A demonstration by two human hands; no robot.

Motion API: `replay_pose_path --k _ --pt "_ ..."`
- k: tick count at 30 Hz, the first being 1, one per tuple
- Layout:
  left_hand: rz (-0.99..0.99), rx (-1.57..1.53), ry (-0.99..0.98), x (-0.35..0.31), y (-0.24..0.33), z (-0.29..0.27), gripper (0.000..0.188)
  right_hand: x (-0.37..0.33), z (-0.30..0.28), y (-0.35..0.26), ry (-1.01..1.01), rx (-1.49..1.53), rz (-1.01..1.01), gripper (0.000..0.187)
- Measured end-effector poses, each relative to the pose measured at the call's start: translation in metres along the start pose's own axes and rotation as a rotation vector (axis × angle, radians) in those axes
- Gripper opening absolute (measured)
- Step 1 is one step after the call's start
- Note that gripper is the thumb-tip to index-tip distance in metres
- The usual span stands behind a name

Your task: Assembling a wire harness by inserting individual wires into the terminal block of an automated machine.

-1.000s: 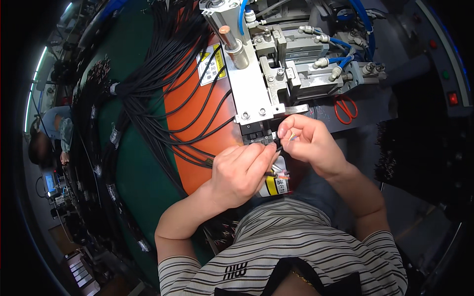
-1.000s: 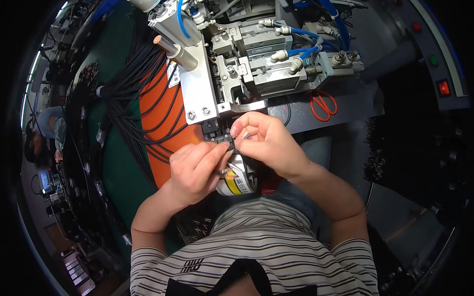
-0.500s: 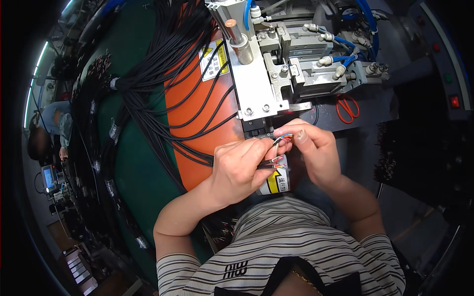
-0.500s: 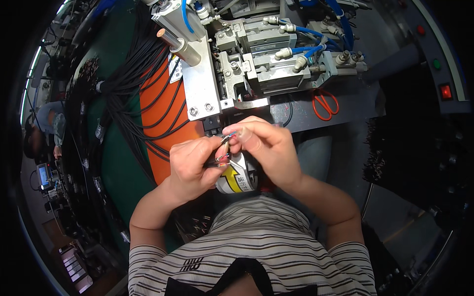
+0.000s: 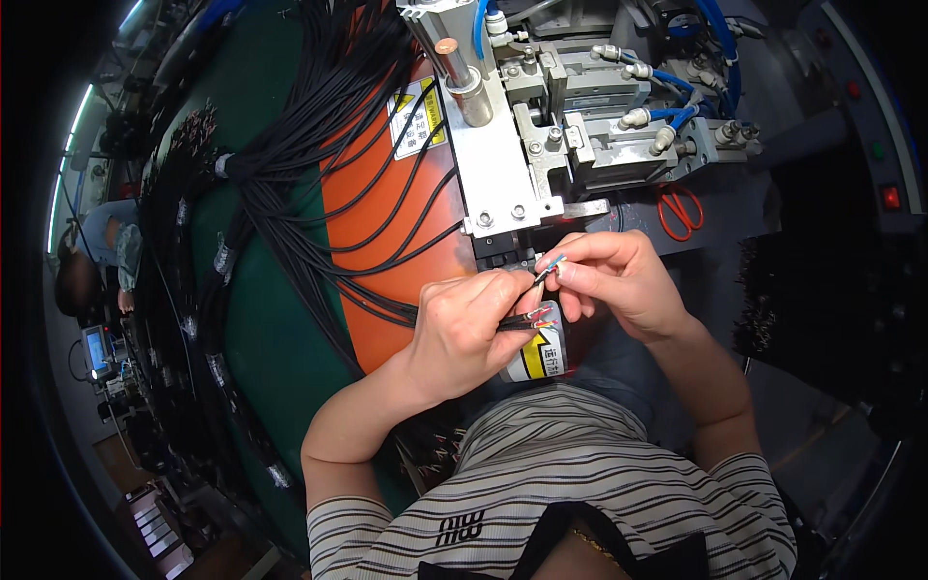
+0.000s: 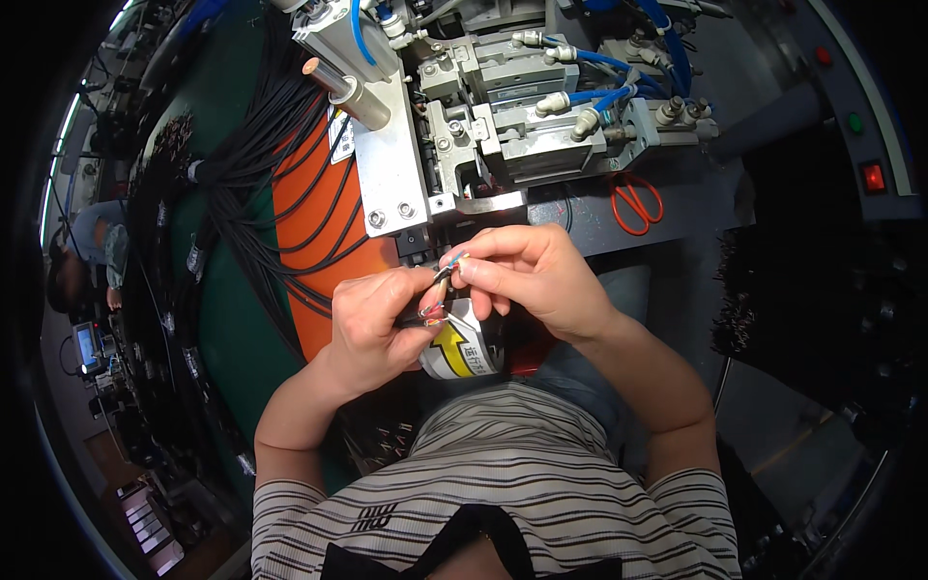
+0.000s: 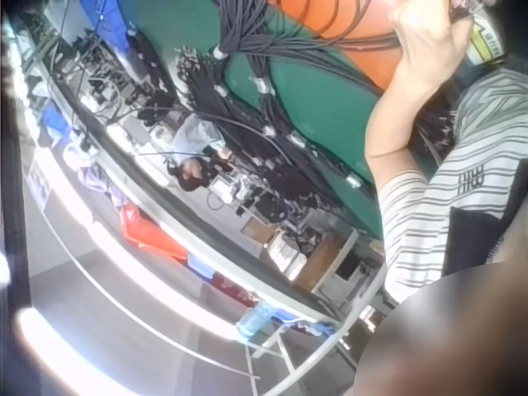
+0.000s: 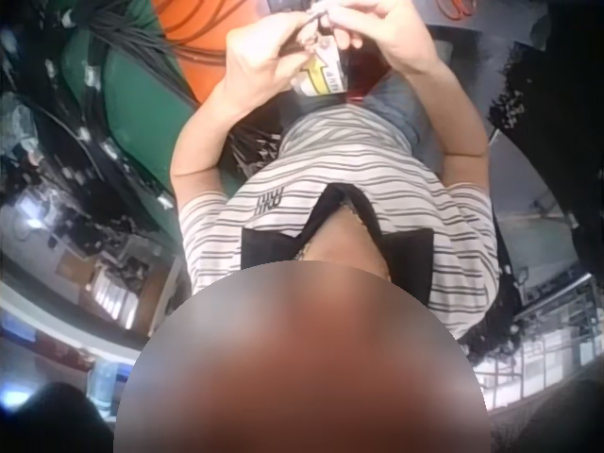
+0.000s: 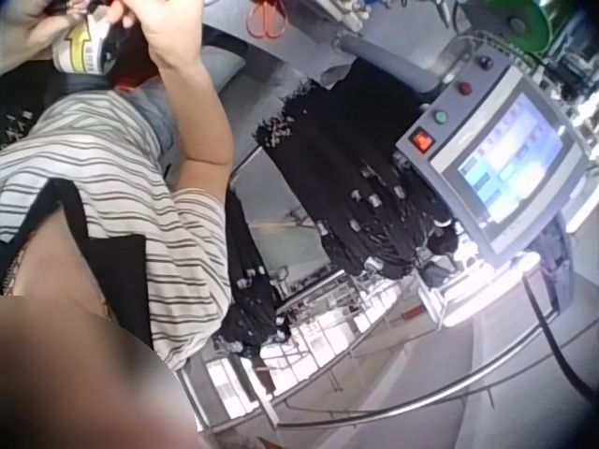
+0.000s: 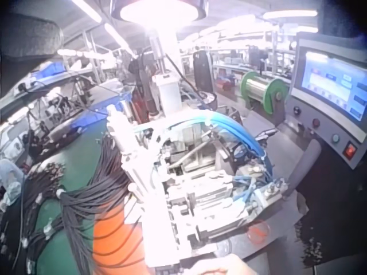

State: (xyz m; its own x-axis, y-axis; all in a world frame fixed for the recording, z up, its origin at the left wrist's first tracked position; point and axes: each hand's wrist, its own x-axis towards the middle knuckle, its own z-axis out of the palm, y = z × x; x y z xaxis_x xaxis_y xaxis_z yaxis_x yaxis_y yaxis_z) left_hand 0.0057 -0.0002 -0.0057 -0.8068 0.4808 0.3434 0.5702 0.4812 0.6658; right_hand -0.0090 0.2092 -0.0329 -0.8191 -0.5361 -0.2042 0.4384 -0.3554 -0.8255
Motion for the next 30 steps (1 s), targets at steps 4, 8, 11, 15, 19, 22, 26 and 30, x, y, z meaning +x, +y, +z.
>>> replay_pose_path --k 4,8,11,15,19,22,26,30 --pt "0.038 0.021 -0.003 -0.001 -0.001 0.001 0.029 0.001 0.004 -0.004 0.044 -0.212 -0.078 0.015" --pt "0.136 0.155 -0.059 -0.001 -0.001 0.001 0.03 0.002 0.002 0.003 0.065 -0.428 -0.299 0.012" --pt "0.151 0.246 -0.066 -0.002 -0.001 0.002 0.029 0.006 0.001 -0.002 0.096 -0.896 -0.502 0.006" --pt "0.095 0.437 -0.103 -0.004 0.005 0.003 0.026 0.002 0.016 -0.007 0.211 -1.451 -0.634 0.004" --pt "0.073 0.39 -0.032 -0.002 0.0 0.005 0.038 0.004 0.015 -0.007 0.183 -1.559 -0.539 0.004" --pt "0.034 0.322 -0.056 -0.005 -0.003 0.002 0.043 0.004 0.011 -0.004 0.182 -1.483 -0.53 0.005" --pt "0.01 0.274 -0.089 -0.006 -0.003 0.0 0.048 0.003 0.009 -0.001 0.179 -1.399 -0.516 0.006" --pt "0.001 0.266 -0.097 -0.006 -0.004 -0.001 0.05 0.006 0.007 0.004 0.201 -1.353 -0.556 0.006"
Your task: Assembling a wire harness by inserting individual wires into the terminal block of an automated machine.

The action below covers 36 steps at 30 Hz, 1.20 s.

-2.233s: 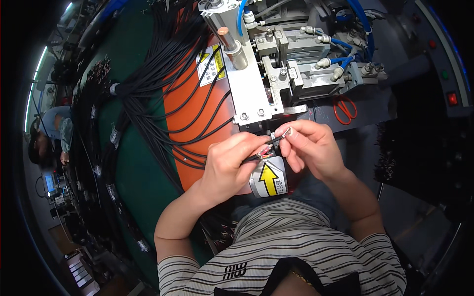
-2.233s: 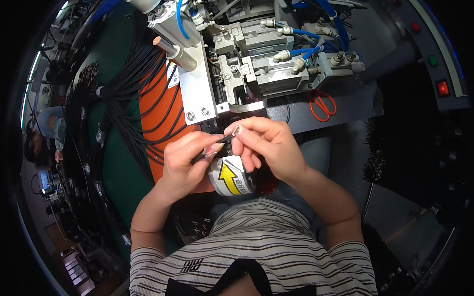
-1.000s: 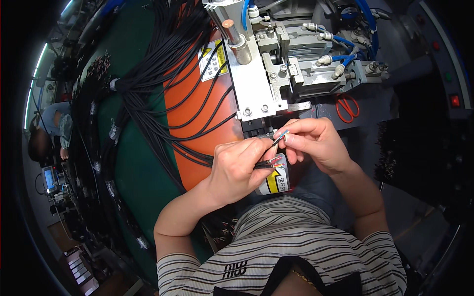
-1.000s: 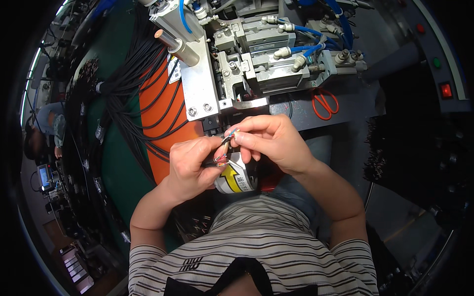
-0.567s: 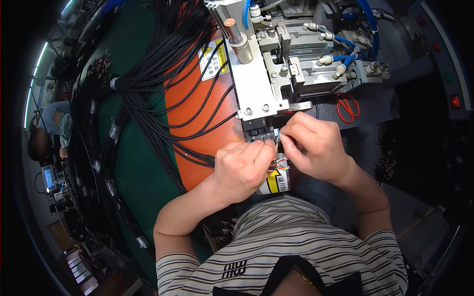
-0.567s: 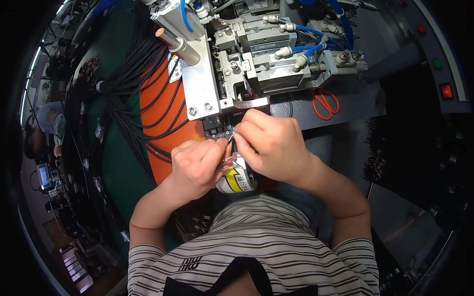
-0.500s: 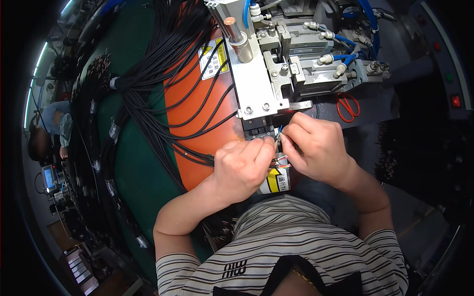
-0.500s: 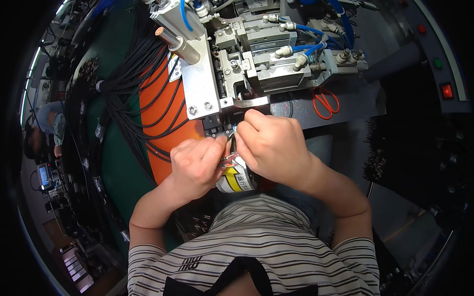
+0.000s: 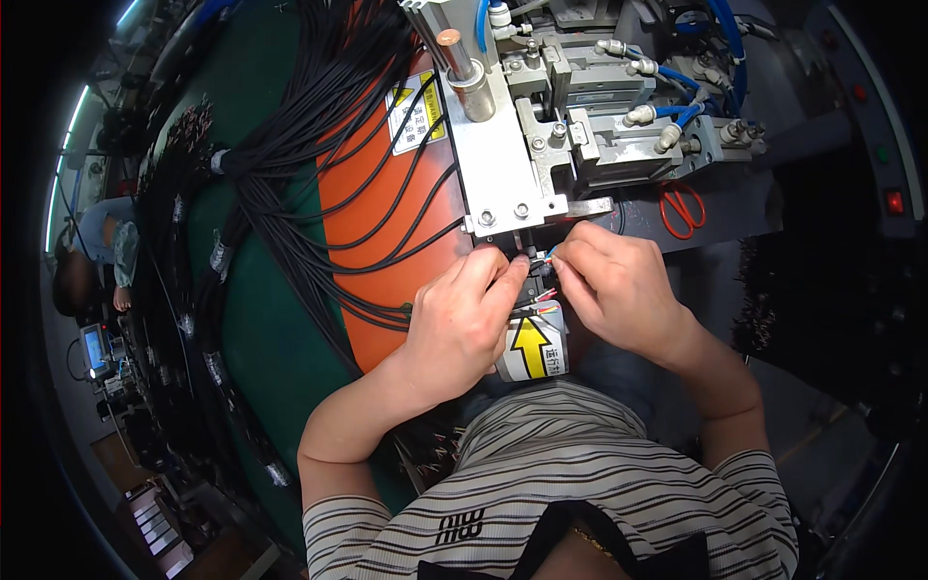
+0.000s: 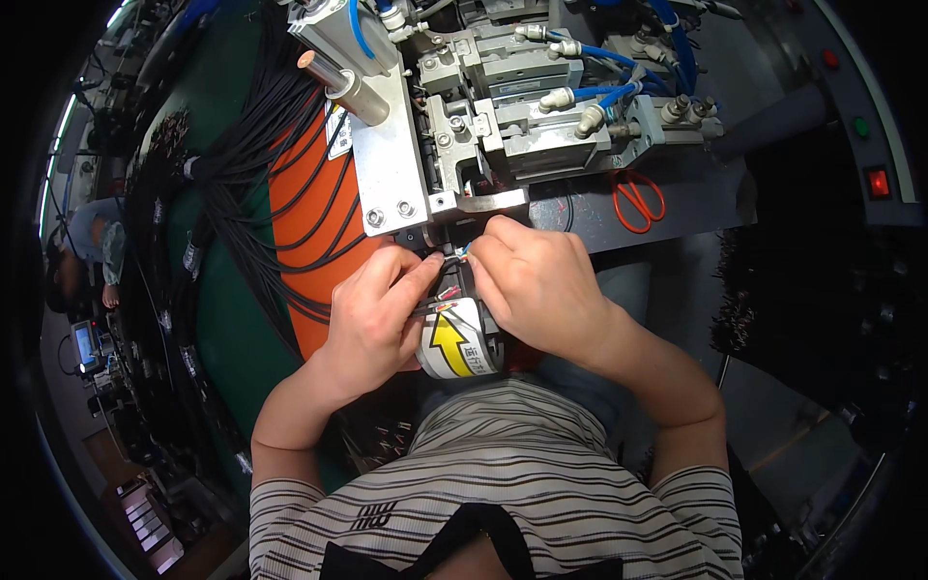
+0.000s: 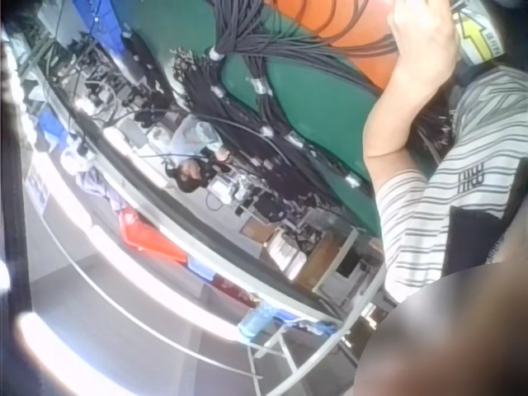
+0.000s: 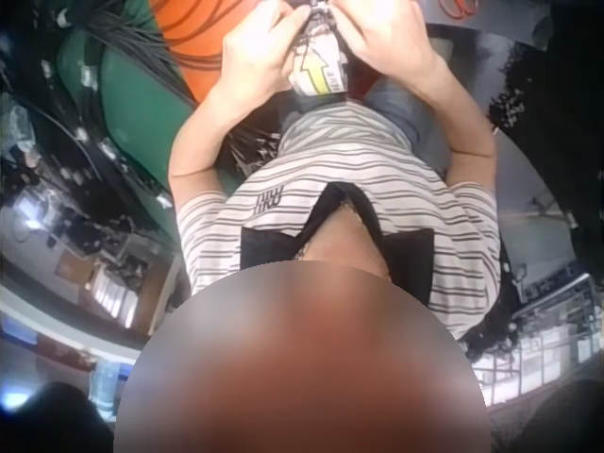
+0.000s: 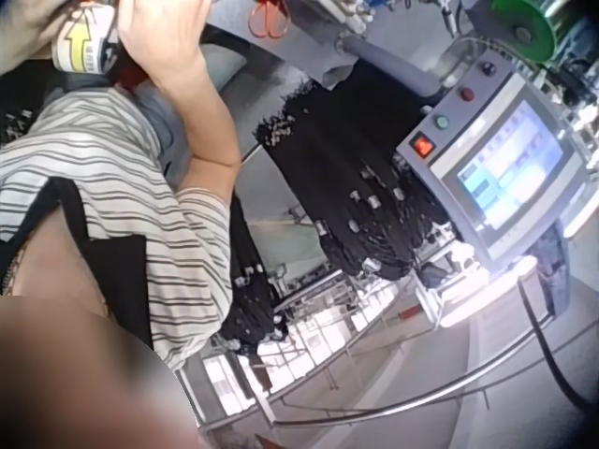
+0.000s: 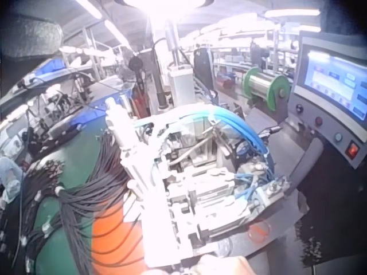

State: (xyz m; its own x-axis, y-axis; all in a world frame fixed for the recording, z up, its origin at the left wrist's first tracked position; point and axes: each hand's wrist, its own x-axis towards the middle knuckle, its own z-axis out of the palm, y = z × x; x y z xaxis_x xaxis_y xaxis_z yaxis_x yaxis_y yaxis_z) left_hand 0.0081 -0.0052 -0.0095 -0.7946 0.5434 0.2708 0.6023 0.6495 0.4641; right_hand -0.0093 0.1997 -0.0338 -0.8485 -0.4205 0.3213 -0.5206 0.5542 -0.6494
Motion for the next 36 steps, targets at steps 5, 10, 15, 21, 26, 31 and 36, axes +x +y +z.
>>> replay_pose_path --k 5,10,15,21,26,31,36 --pt "0.038 0.002 0.006 0.004 0.0 -0.001 0.053 -0.001 0.002 0.0 0.036 -0.008 -0.005 0.006" --pt "0.145 0.135 -0.087 0.005 0.001 -0.007 0.038 0.001 0.0 -0.008 -0.013 -0.144 -0.007 0.006" --pt "0.197 0.215 -0.124 0.013 0.005 -0.01 0.036 0.004 -0.003 -0.006 -0.112 -0.229 -0.004 0.005" --pt "0.177 0.229 -0.148 0.014 0.006 -0.01 0.034 -0.002 0.007 -0.004 0.146 -0.046 -0.026 0.006" --pt "0.184 0.248 -0.109 0.013 0.004 -0.006 0.037 0.005 -0.001 0.001 0.009 -0.052 0.007 0.005" --pt "0.06 0.089 -0.057 -0.002 -0.009 -0.006 0.042 0.006 0.0 0.001 -0.008 0.031 0.093 0.005" --pt "0.002 0.121 0.09 -0.021 -0.018 -0.012 0.038 0.005 0.0 0.006 0.005 0.123 0.134 0.005"
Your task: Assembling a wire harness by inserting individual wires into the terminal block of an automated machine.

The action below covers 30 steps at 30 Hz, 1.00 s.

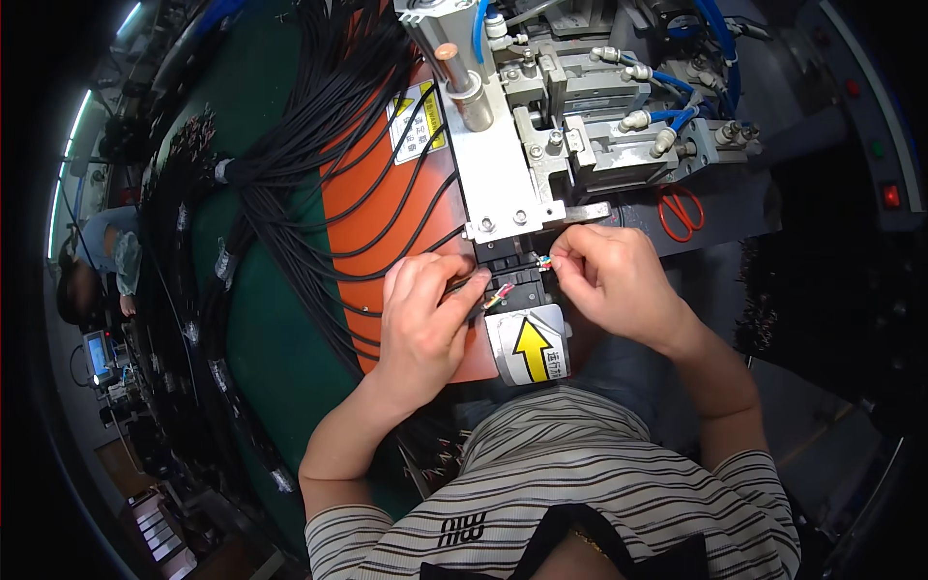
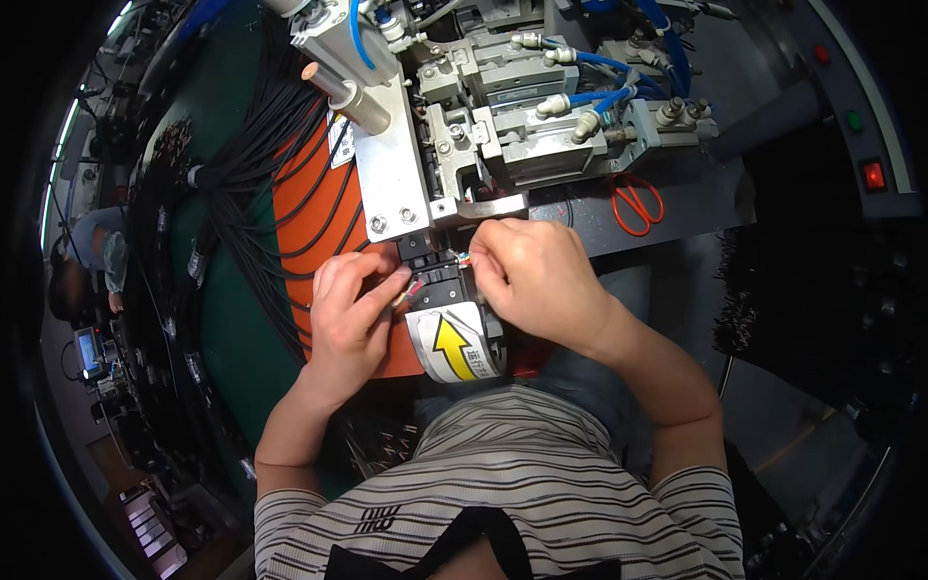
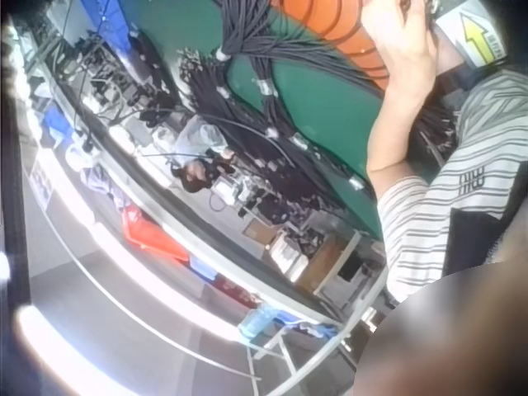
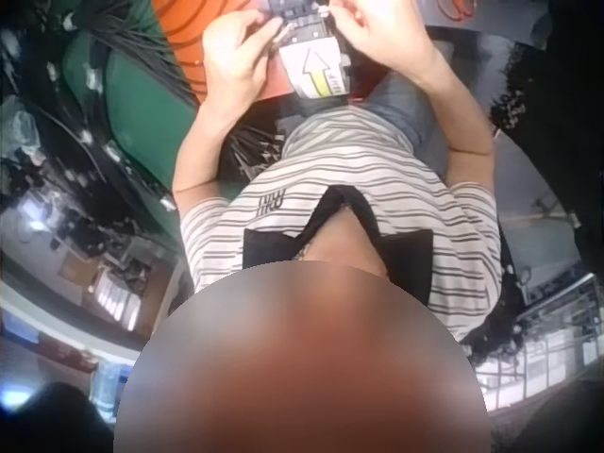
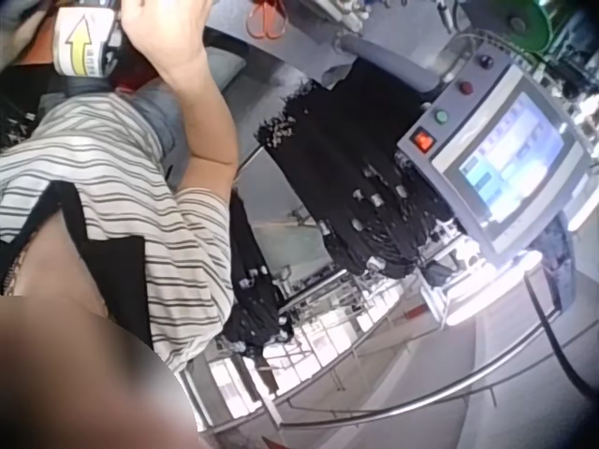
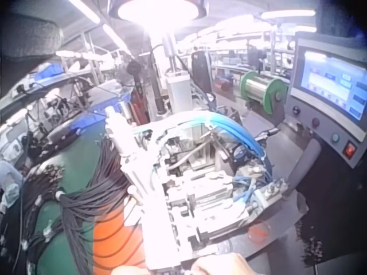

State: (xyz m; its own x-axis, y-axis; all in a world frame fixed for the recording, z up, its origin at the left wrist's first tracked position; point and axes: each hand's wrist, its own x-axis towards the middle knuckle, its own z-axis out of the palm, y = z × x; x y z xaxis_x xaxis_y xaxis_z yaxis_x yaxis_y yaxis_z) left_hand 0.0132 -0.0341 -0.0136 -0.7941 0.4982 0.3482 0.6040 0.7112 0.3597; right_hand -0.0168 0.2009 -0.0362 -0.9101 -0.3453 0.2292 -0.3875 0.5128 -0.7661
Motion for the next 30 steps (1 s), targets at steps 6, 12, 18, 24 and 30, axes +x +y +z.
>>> replay_pose_path --k 6,12,18,24,30 --pt "-0.097 0.05 -0.015 0.005 0.007 -0.002 0.034 -0.007 -0.003 -0.025 0.006 0.256 0.021 0.026" --pt "-0.174 -0.478 0.017 0.013 0.007 0.001 0.023 -0.005 0.009 -0.017 0.046 0.376 -0.101 0.022" --pt "-0.068 -0.444 0.03 0.019 0.012 0.001 0.024 -0.002 -0.006 -0.011 -0.267 1.186 0.488 0.017" --pt "0.329 -0.019 0.11 0.017 0.014 0.013 0.034 0.005 -0.009 0.003 -0.426 1.359 0.608 0.012" --pt "0.298 0.01 0.06 0.019 0.019 0.011 0.043 -0.004 0.0 -0.002 -0.269 1.425 0.638 0.011"
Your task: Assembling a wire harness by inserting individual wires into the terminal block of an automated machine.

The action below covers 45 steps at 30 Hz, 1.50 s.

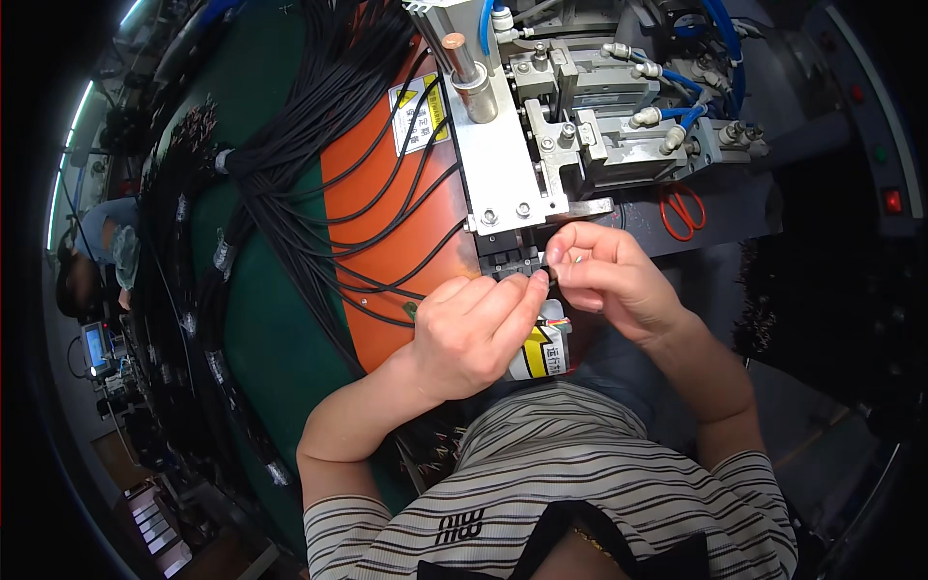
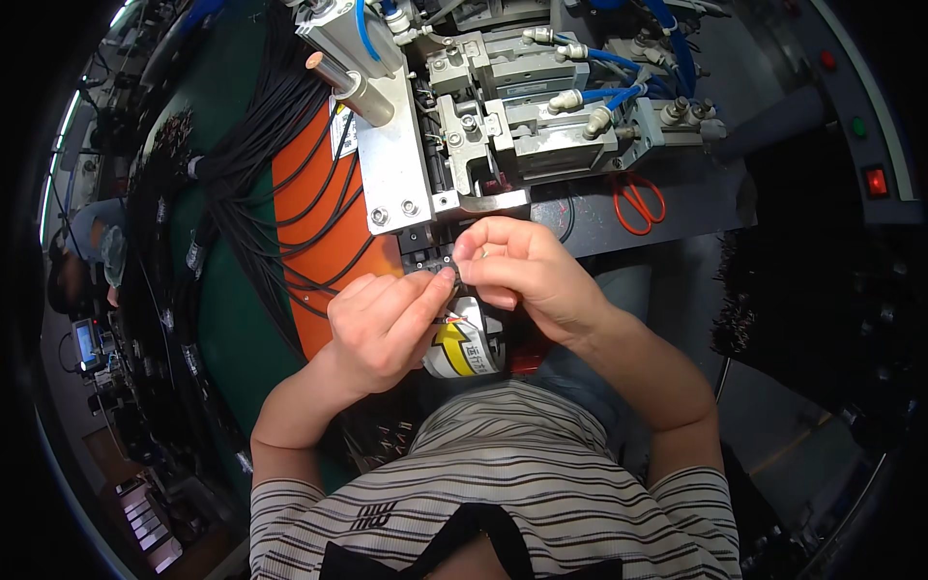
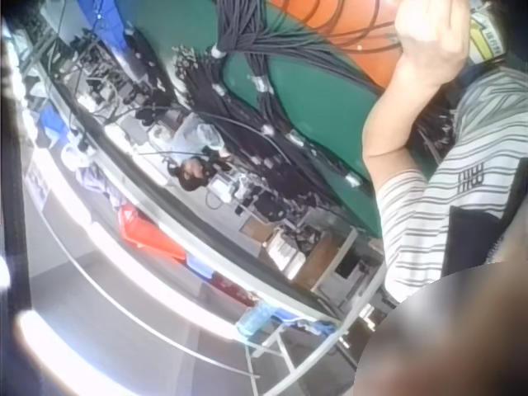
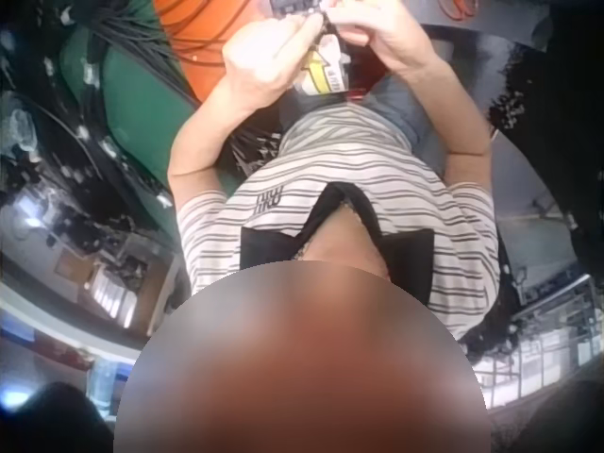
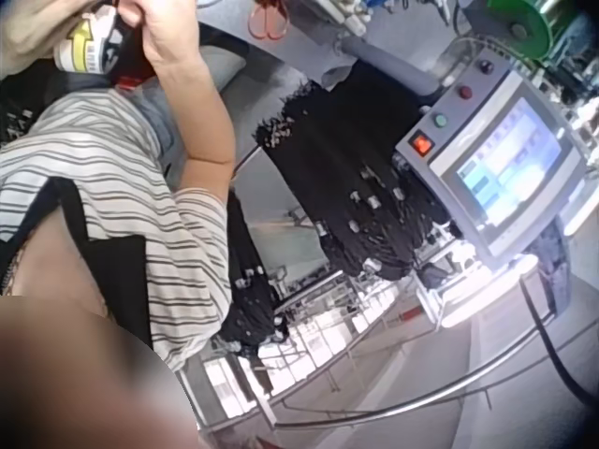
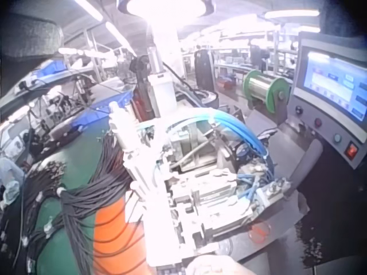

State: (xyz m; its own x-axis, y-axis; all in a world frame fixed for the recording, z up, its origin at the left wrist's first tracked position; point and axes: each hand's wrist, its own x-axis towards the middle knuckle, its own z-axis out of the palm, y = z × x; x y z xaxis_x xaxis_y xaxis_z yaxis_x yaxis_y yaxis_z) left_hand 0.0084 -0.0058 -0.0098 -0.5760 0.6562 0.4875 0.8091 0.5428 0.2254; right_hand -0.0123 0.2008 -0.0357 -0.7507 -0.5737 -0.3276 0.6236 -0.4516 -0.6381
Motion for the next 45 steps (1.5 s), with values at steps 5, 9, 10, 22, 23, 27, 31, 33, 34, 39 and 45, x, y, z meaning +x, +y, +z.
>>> replay_pose_path --k 5,9,10,22,23,27,31,33,34,39,45 --pt "-0.117 -0.06 0.003 0.0 0.004 0.003 0.033 -0.003 0.001 0.002 -0.024 0.046 -0.009 0.01" --pt "-0.395 -0.427 0.049 0.006 0.004 0.003 0.017 -0.013 0.018 0.015 0.108 -0.46 -0.422 0.024" --pt "-0.394 -0.426 0.048 0.007 0.004 0.0 0.017 -0.014 0.019 0.02 0.136 -0.727 -0.607 0.031" --pt "-0.398 -0.447 0.019 0.009 0.001 0.0 0.02 -0.005 0.002 0.012 0.035 -0.275 -0.416 0.022" --pt "-0.398 -0.447 0.019 0.008 0.001 0.0 0.02 -0.005 0.001 0.01 0.002 -0.212 -0.344 0.022" --pt "-0.399 -0.453 0.007 0.007 -0.001 0.0 0.022 -0.007 0.002 0.002 -0.045 -0.117 -0.194 0.021" --pt "-0.461 -0.572 -0.007 0.007 -0.002 -0.004 0.015 -0.008 0.005 -0.003 -0.012 -0.244 -0.2 0.019" --pt "-0.63 -0.884 -0.095 0.007 -0.005 -0.007 0.005 -0.007 0.003 -0.006 -0.02 -0.373 -0.241 0.017" --pt "-0.713 -1.04 -0.14 0.007 -0.007 -0.009 0.007 -0.006 0.002 -0.007 -0.019 -0.373 -0.242 0.017" --pt "-0.835 -1.388 -0.317 0.007 -0.018 -0.016 0.015 -0.003 -0.001 -0.006 -0.06 -0.465 -0.312 0.017" --pt "-0.911 -1.531 -0.401 0.009 -0.026 -0.02 0.016 0.0 -0.006 -0.007 -0.146 -0.425 -0.304 0.017"
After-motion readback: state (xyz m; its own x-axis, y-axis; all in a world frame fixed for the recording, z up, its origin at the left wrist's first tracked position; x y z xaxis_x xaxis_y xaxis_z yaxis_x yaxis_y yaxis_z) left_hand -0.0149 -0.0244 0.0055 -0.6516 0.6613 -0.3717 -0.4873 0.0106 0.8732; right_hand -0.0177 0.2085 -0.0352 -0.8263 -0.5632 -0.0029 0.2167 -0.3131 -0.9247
